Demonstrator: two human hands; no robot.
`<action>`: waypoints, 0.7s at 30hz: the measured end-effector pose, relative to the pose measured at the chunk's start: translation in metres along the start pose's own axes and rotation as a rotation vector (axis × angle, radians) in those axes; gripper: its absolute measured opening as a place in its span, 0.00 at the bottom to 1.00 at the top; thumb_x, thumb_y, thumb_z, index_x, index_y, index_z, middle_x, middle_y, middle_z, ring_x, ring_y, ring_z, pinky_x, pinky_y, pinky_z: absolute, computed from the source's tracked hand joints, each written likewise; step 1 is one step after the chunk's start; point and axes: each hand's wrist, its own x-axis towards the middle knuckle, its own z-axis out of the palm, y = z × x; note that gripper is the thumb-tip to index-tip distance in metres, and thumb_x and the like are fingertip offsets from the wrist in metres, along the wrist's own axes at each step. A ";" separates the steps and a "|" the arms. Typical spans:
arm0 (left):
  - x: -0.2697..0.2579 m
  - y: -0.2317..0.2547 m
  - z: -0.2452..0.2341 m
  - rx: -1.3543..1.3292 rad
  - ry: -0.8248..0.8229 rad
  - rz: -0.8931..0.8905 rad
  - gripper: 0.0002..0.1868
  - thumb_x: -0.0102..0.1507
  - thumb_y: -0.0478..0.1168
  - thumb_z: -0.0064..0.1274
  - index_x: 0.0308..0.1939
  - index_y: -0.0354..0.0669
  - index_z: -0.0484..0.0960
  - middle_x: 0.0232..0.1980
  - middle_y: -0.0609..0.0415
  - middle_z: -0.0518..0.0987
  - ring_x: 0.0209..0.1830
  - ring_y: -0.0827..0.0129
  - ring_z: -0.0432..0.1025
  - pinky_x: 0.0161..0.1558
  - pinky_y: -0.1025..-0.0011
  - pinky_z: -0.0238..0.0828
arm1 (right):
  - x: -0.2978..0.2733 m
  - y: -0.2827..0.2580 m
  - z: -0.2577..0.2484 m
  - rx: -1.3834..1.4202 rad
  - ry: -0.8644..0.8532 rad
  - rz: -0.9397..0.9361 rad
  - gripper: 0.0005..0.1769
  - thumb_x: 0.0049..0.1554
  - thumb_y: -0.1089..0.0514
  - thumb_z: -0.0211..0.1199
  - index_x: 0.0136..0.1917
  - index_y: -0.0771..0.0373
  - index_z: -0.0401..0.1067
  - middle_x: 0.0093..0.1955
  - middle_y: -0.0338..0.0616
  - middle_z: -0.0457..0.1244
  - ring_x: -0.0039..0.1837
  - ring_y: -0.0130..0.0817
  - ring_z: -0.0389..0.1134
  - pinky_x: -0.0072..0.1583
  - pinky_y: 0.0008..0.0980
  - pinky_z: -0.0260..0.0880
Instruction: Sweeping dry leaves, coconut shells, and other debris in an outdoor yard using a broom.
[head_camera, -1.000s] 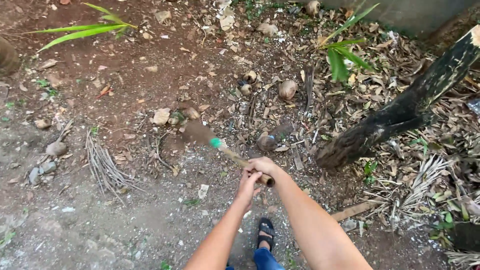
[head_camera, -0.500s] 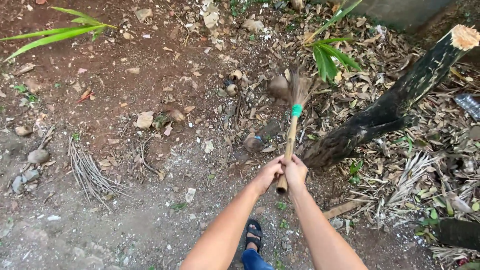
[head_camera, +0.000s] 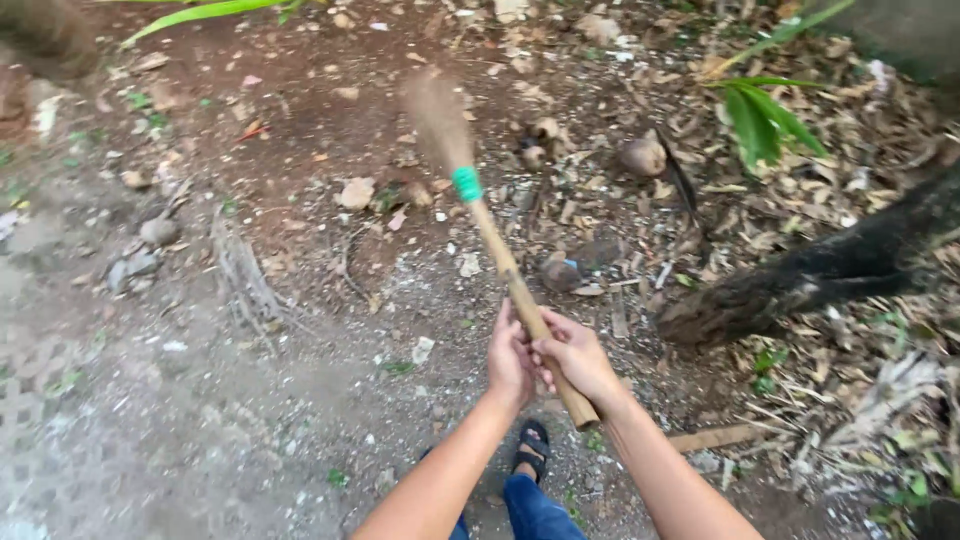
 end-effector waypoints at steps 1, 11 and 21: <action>-0.004 0.018 -0.010 0.086 0.064 0.046 0.32 0.66 0.41 0.37 0.75 0.61 0.56 0.33 0.52 0.76 0.15 0.73 0.64 0.13 0.74 0.62 | 0.015 0.010 0.015 -0.032 -0.150 0.014 0.35 0.54 0.67 0.56 0.76 0.56 0.63 0.34 0.41 0.64 0.26 0.26 0.61 0.27 0.26 0.62; -0.010 0.157 -0.238 0.180 0.517 0.180 0.08 0.69 0.45 0.39 0.51 0.57 0.67 0.22 0.60 0.63 0.07 0.74 0.53 0.07 0.72 0.49 | 0.130 0.154 0.241 0.056 -0.641 0.341 0.31 0.57 0.66 0.55 0.74 0.59 0.64 0.37 0.37 0.63 0.29 0.26 0.61 0.28 0.27 0.63; 0.024 0.100 -0.196 0.454 0.112 -0.279 0.09 0.66 0.44 0.47 0.50 0.52 0.70 0.19 0.66 0.62 0.08 0.80 0.53 0.09 0.77 0.45 | 0.072 0.160 0.168 0.179 0.050 0.182 0.21 0.56 0.65 0.56 0.63 0.63 0.71 0.34 0.41 0.65 0.27 0.29 0.62 0.29 0.30 0.66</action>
